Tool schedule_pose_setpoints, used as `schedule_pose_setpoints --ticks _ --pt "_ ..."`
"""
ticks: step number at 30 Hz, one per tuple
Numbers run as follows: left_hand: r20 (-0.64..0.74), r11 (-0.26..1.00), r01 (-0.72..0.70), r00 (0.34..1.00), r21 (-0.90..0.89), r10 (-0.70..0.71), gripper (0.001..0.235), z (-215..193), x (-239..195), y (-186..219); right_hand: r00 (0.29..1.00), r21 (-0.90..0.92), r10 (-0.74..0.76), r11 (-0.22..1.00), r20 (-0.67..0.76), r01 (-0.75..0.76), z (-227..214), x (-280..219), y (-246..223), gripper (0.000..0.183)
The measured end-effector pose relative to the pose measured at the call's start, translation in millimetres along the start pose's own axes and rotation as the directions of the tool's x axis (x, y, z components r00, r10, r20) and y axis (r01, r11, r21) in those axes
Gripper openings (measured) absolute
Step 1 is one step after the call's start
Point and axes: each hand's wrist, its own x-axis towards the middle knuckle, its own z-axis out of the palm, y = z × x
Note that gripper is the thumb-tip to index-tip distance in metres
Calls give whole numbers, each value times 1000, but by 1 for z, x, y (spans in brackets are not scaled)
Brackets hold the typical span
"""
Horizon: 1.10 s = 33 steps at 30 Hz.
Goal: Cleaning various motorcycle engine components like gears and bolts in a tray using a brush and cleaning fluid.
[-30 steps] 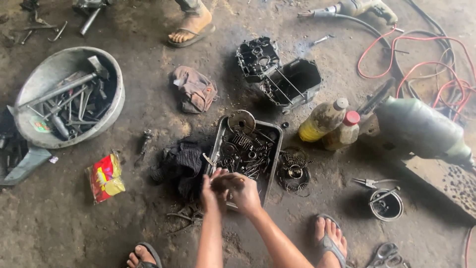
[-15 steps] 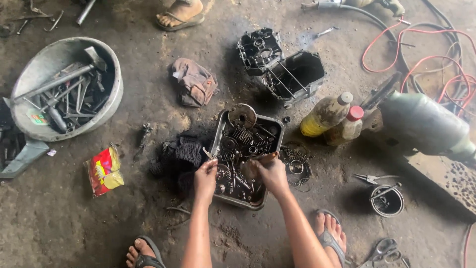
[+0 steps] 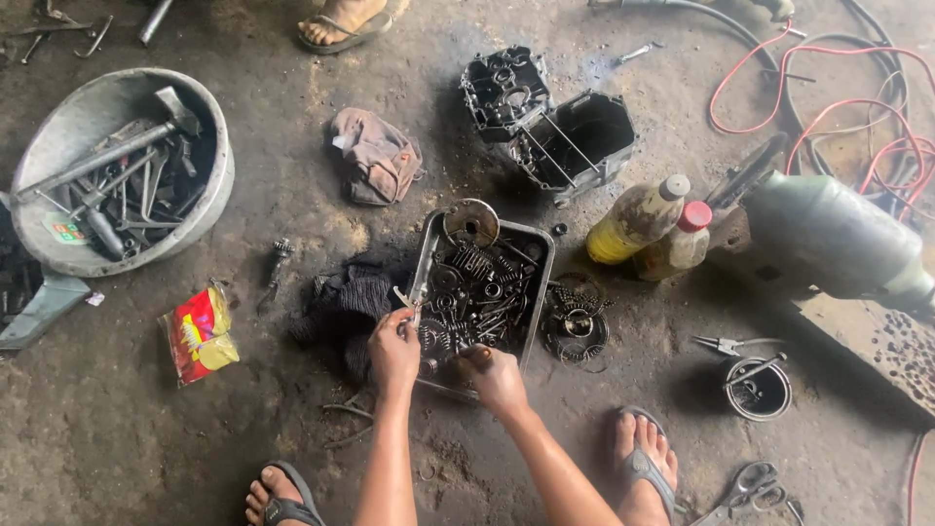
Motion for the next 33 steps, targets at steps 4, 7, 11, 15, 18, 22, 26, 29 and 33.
schedule_pose_setpoints --ticks 4,7,11,15,18,22,26,29,33 --pt "64 998 -68 996 18 66 16 26 0 -10 979 -59 -194 980 -66 191 11 -5 8 13" --pt "156 990 -138 979 39 130 18 42 4 0 969 -73 -231 971 -87 226 6 -13 -6 16" --pt "396 989 122 915 -88 -78 38 45 7 47 933 -23 -327 945 -154 327 25 4 35 6" --pt "362 968 181 926 -176 -108 36 43 7 46 930 0 -320 946 -180 325 22 4 36 6" --pt "329 921 246 934 -301 -142 34 43 8 47 925 44 -297 948 -238 315 18 3 32 5" --pt "281 806 327 937 -494 -208 31 44 7 47 911 96 -267 946 -314 310 9 2 27 5" --pt "259 650 381 924 -658 -280 28 45 4 45 894 154 -221 941 -390 300 -1 0 23 6" --pt "252 528 395 912 -752 -323 26 46 3 44 876 193 -191 934 -443 301 -8 2 19 6" --pt "249 402 393 897 -827 -365 25 45 1 32 857 240 -154 922 -492 304 -11 7 13 7"
